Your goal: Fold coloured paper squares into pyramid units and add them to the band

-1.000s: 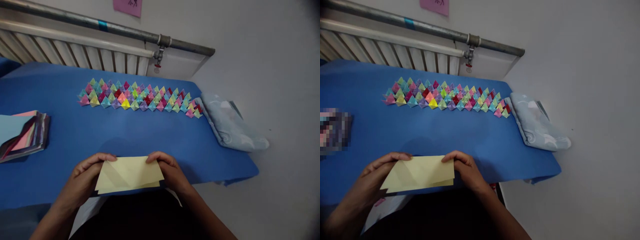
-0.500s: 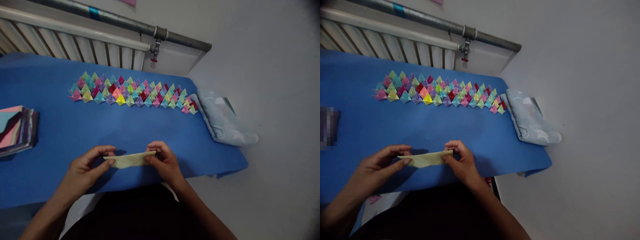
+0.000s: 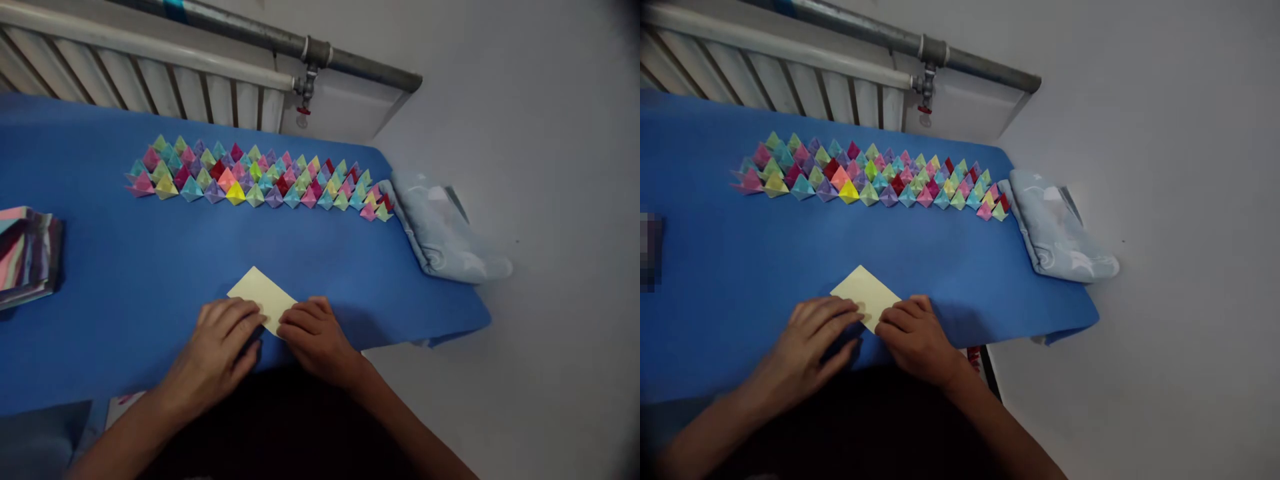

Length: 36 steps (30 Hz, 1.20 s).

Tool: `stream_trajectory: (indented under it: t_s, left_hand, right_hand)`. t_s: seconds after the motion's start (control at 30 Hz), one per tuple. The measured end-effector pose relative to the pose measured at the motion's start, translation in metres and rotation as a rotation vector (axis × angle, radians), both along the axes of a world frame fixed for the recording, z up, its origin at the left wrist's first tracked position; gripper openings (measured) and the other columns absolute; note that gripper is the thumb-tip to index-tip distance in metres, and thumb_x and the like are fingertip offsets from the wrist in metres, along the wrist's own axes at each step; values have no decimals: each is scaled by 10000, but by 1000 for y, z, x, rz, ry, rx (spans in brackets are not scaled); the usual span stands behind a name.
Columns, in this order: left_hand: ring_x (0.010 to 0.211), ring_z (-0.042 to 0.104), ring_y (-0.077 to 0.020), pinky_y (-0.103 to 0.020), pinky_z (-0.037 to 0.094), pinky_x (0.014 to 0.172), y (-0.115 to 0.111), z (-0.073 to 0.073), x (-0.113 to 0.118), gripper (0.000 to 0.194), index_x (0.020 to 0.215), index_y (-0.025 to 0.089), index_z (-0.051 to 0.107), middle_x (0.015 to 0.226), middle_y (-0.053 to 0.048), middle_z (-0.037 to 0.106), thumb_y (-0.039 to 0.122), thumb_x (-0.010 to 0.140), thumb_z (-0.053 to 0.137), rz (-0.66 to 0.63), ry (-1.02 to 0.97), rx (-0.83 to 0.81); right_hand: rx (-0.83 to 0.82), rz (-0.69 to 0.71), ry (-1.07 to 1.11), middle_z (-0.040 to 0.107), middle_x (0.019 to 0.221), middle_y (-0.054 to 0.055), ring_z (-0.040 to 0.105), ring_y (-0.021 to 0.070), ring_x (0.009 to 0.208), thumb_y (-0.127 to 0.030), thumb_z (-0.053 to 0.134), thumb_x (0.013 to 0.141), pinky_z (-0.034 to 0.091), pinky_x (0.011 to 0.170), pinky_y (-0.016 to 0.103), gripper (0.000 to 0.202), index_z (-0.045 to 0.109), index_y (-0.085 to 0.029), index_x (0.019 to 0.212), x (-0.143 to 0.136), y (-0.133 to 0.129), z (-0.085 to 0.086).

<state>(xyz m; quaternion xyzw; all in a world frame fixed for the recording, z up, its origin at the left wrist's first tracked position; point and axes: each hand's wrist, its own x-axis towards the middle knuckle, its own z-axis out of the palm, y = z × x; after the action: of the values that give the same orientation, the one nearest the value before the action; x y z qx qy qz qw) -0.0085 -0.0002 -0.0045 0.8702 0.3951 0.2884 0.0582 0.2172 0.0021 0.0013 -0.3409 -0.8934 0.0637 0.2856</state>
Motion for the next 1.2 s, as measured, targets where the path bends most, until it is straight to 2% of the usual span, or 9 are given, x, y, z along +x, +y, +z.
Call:
stream_trajectory:
  t_s: [0.07, 0.17, 0.3, 0.47, 0.57, 0.8, 0.97, 1.2]
  left_hand:
    - [1077, 599, -261, -442, 449, 941, -5, -2, 8, 266, 1185, 172, 591, 1157, -105, 675, 238, 927, 580, -61, 6, -35]
    - [1021, 617, -242, -420, 446, 908, -3, -4, 13, 160, 1089, 170, 618, 1086, -82, 700, 219, 948, 561, -107, 13, -31]
    - [990, 629, -220, -405, 424, 907, 0, -4, 12, 121, 1013, 175, 635, 1029, -57, 715, 143, 956, 534, -113, -4, 4]
    - [991, 624, -249, -412, 437, 892, 2, 1, 14, 153, 1063, 159, 640, 1060, -91, 710, 216, 933, 583, -102, 30, -24]
    - [976, 623, -245, -408, 439, 882, 3, 2, 17, 118, 1013, 183, 649, 1050, -77, 714, 183, 936, 560, -95, 79, -25]
    - [912, 630, -237, -392, 436, 826, 4, 0, 16, 128, 1015, 153, 656, 982, -81, 714, 181, 949, 551, -32, 26, -27]
    - [863, 618, -236, -379, 425, 763, 5, 0, 17, 181, 968, 175, 687, 940, -75, 704, 260, 970, 527, 44, 4, -73]
    - [906, 609, -237, -382, 417, 776, 7, 1, 21, 254, 920, 206, 689, 974, -72, 691, 349, 991, 492, 108, 4, -144]
  right_hand:
    - [-11, 17, -5, 735, 958, 10, 618, 156, 930, -125, 521, 946, 381, 857, 352, 145, 641, -205, 960, 1, -1, 1]
    - [-38, 33, -20, 734, 951, 16, 614, 167, 921, -132, 523, 934, 386, 847, 360, 146, 642, -203, 977, 6, -4, 2]
    - [-94, -95, -2, 727, 1002, 50, 605, 195, 958, -129, 528, 920, 394, 815, 363, 165, 649, -198, 1008, 15, -9, -1]
    - [-120, -135, 6, 720, 991, 52, 611, 192, 943, -137, 513, 938, 403, 813, 357, 172, 667, -196, 983, 17, -11, -1]
    - [-155, -206, 26, 709, 1017, 73, 615, 201, 935, -144, 525, 927, 412, 806, 368, 167, 669, -182, 1002, 16, -11, -1]
    - [-181, -302, 85, 702, 1033, 85, 630, 208, 964, -185, 567, 923, 433, 846, 386, 123, 684, -197, 959, 19, -12, -7]
    - [-236, -391, 145, 693, 1076, 95, 627, 213, 1000, -204, 609, 909, 427, 886, 398, 71, 673, -191, 881, 18, -13, -8]
    - [-310, -482, 141, 682, 1138, 90, 604, 232, 1058, -222, 647, 893, 417, 919, 420, 60, 661, -200, 838, 14, -11, -8]
